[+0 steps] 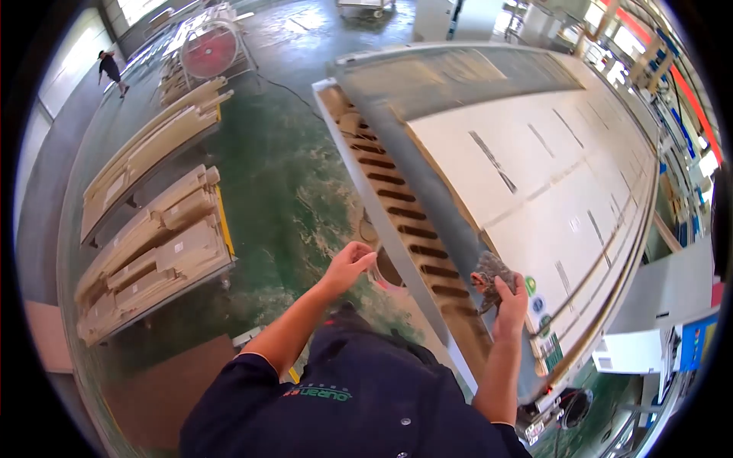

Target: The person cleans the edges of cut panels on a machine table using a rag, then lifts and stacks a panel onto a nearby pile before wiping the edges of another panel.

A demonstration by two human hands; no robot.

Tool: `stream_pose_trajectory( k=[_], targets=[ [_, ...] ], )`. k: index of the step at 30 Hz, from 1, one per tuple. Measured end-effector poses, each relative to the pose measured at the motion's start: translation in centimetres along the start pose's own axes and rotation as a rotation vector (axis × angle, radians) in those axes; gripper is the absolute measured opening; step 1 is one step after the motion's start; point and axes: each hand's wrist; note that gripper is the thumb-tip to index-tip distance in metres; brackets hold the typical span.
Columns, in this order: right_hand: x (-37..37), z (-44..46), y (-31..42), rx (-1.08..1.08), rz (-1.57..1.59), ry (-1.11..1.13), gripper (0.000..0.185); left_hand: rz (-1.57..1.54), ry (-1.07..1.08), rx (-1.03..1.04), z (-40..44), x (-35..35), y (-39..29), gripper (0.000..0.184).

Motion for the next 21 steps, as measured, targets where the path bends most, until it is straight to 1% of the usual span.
stream_pose_trajectory(
  k=[2,4,6,8,10,11,12,14,15,16,17,18,19,20,21],
  targets=[
    [2.6,2.5,0.3,-0.039,-0.208,0.073,0.021,0.02,-0.022,0.061,2.5,-2.6,-2.4,0.028],
    [5.7,4.1,1.5,-0.018,-0.269,0.091,0.02,0.404,-0.145,0.268,4.5,-4.5,-5.5,0.032],
    [7.0,6.1,1.1,0.036,-0.191,0.09,0.02,0.354,-0.165,0.274,7.7,-5.2,-7.2,0.034],
    [7.8,7.8,0.3,0.039,-0.24,0.056,0.02,0.213,-0.058,0.282,9.4,-4.9,-10.5,0.036],
    [6.1,10.1,-2.3,0.055,-0.26,0.068,0.02,0.27,0.002,0.282,10.9,-4.0,-13.3,0.037],
    [6.5,10.4,-2.0,0.07,-0.289,0.095,0.021,0.368,-0.023,0.333,13.1,-3.5,-12.7,0.038],
    [7.6,10.3,-1.6,0.051,-0.34,0.03,0.023,0.438,-0.006,0.303,13.7,-3.1,-13.8,0.042],
    [7.3,11.3,-1.6,0.024,-0.405,0.08,0.024,0.572,0.045,0.403,15.4,-2.6,-15.3,0.048],
    [7.5,11.5,-1.4,0.018,-0.461,0.039,0.024,0.673,0.082,0.363,15.4,-2.7,-17.3,0.052],
    [7.9,11.6,-1.7,0.009,-0.509,-0.006,0.023,0.758,0.08,0.424,16.4,-2.8,-18.1,0.055],
    [7.8,11.9,-2.7,-0.078,-0.527,-0.069,0.014,0.827,0.064,0.471,18.1,-2.8,-18.6,0.059],
    [8.4,11.4,-1.2,-0.12,-0.839,0.028,0.024,0.893,0.045,0.513,19.8,-2.8,-18.9,0.063],
    [6.7,12.2,-3.4,-0.045,-0.702,-0.018,0.021,0.965,0.06,0.541,21.0,-2.6,-19.9,0.068],
    [5.7,12.6,-4.3,0.084,-0.597,-0.054,0.02,1.041,0.082,0.569,22.4,-2.5,-20.8,0.073],
    [5.2,12.7,-4.7,0.073,-0.611,-0.076,0.02,1.083,0.115,0.65,24.6,-2.0,-20.4,0.083]
  ],
)
Point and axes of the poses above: each hand's wrist, its own z-axis towards the middle knuckle, its own x-axis out of the palm, y = z × x, and after that the axes turned 9 degrees about -x, right-handed
